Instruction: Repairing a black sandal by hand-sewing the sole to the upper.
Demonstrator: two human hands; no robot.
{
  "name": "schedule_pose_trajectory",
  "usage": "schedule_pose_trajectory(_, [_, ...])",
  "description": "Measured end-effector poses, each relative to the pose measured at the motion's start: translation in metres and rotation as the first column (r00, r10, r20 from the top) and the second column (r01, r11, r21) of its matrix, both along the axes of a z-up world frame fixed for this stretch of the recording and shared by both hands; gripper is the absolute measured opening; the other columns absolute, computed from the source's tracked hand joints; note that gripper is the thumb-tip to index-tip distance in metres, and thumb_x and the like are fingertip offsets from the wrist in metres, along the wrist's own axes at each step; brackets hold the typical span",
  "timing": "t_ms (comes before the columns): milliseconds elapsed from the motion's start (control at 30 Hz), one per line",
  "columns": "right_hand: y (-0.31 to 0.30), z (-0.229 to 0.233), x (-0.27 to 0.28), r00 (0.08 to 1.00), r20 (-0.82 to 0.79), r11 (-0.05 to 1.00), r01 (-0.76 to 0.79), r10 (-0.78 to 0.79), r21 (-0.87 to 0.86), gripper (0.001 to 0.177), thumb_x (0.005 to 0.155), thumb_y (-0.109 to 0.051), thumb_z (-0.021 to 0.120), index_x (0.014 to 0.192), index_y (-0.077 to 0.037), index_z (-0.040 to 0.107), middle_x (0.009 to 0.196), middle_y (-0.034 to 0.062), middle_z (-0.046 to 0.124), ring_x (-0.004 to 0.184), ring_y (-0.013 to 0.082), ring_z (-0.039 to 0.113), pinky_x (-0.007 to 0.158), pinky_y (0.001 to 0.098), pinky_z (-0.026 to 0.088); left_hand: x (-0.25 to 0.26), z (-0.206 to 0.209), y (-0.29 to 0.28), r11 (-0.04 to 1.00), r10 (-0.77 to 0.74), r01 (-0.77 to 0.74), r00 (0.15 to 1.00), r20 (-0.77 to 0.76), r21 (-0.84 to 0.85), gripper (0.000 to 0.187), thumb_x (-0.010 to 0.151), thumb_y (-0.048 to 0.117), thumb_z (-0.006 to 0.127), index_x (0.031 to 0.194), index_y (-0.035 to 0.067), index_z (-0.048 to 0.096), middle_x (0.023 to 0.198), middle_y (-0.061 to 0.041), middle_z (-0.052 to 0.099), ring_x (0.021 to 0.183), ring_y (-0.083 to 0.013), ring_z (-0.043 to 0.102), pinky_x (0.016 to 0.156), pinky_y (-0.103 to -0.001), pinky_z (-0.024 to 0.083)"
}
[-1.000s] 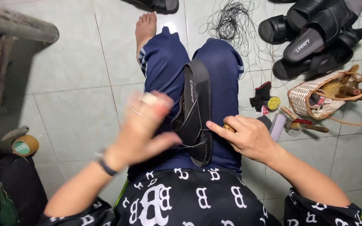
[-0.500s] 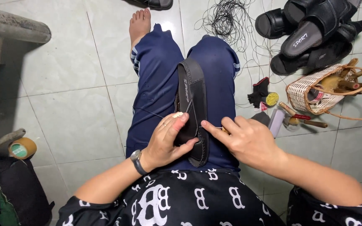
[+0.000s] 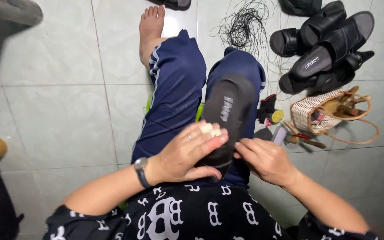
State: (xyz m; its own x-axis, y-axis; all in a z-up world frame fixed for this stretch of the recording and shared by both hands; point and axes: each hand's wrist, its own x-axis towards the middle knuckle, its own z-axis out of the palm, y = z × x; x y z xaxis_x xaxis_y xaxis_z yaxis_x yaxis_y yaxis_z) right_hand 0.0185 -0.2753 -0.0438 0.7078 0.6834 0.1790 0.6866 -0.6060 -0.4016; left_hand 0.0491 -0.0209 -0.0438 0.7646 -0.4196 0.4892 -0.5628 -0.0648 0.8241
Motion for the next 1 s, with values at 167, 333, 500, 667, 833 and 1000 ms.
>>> schedule_pose_trajectory(167, [-0.041, -0.019, -0.025, 0.988, -0.123, 0.994, 0.097, -0.09, 0.045, 0.015, 0.088, -0.01, 0.05, 0.098, -0.003, 0.059, 0.088, 0.0125, 0.061, 0.073, 0.0313, 0.059, 0.063, 0.0376, 0.05, 0.055, 0.023, 0.007, 0.999, -0.05, 0.049, 0.996, -0.07, -0.016, 0.032, 0.093, 0.02, 0.059, 0.119, 0.002, 0.057, 0.119, -0.018, 0.054, 0.108, -0.0391, 0.054, 0.096, -0.052, 0.041])
schedule_pose_trajectory(333, [-0.033, -0.01, -0.029, 0.95, -0.274, 0.984, 0.169, -0.147, 0.06, 0.013, 0.088, 0.001, 0.039, 0.089, 0.002, 0.052, 0.083, 0.0177, 0.056, 0.07, 0.037, 0.051, 0.061, 0.0402, 0.043, 0.077, 0.028, -0.021, 0.977, -0.213, 0.214, 0.973, -0.089, 0.005, 0.016, 0.097, 0.017, 0.05, 0.1, 0.005, 0.061, 0.107, -0.014, 0.052, 0.087, -0.0343, 0.047, 0.085, -0.049, 0.041])
schedule_pose_trajectory(500, [-0.023, 0.002, -0.026, 0.944, -0.266, 0.98, 0.199, -0.196, -0.016, 0.009, 0.089, -0.006, 0.049, 0.085, 0.002, 0.049, 0.077, 0.0183, 0.047, 0.062, 0.0347, 0.043, 0.054, 0.0411, 0.037, 0.06, 0.011, -0.052, 0.856, -0.36, 0.359, 0.93, -0.069, 0.372, 0.026, 0.078, 0.037, 0.068, 0.066, 0.014, 0.071, 0.085, -0.003, 0.052, 0.097, -0.0305, 0.044, 0.092, -0.044, 0.037])
schedule_pose_trajectory(667, [0.012, 0.011, -0.019, 0.98, -0.05, 0.956, 0.174, -0.19, -0.235, 0.01, 0.086, -0.002, 0.044, 0.084, -0.005, 0.052, 0.078, 0.0083, 0.049, 0.063, 0.0266, 0.049, 0.052, 0.0351, 0.042, 0.042, -0.025, -0.022, 0.735, -0.447, 0.435, 0.888, -0.11, 0.52, 0.016, 0.069, 0.034, 0.07, 0.061, 0.021, 0.066, 0.078, 0.0, 0.054, 0.089, -0.0281, 0.045, 0.09, -0.047, 0.032])
schedule_pose_trajectory(833, [0.028, 0.005, -0.003, 0.986, 0.157, 0.947, 0.098, -0.052, -0.307, 0.021, 0.093, -0.01, 0.037, 0.1, -0.008, 0.057, 0.081, 0.0055, 0.051, 0.062, 0.0199, 0.053, 0.05, 0.0307, 0.045, 0.052, -0.01, 0.01, 0.725, -0.396, 0.6, 0.765, -0.507, 0.339, 0.016, 0.082, 0.024, 0.068, 0.075, 0.01, 0.066, 0.083, -0.007, 0.057, 0.091, -0.0328, 0.056, 0.094, -0.05, 0.039])
schedule_pose_trajectory(1000, [0.031, 0.006, 0.003, 0.982, 0.187, 0.96, 0.065, -0.014, -0.271, 0.022, 0.094, -0.01, 0.038, 0.101, -0.005, 0.058, 0.08, 0.0068, 0.053, 0.061, 0.0182, 0.055, 0.05, 0.0272, 0.046, 0.053, 0.028, 0.018, 0.943, -0.332, 0.074, 0.124, -0.935, -0.325, 0.013, 0.091, 0.007, 0.054, 0.091, -0.002, 0.063, 0.076, -0.012, 0.067, 0.052, -0.0071, 0.057, 0.038, -0.014, 0.036])
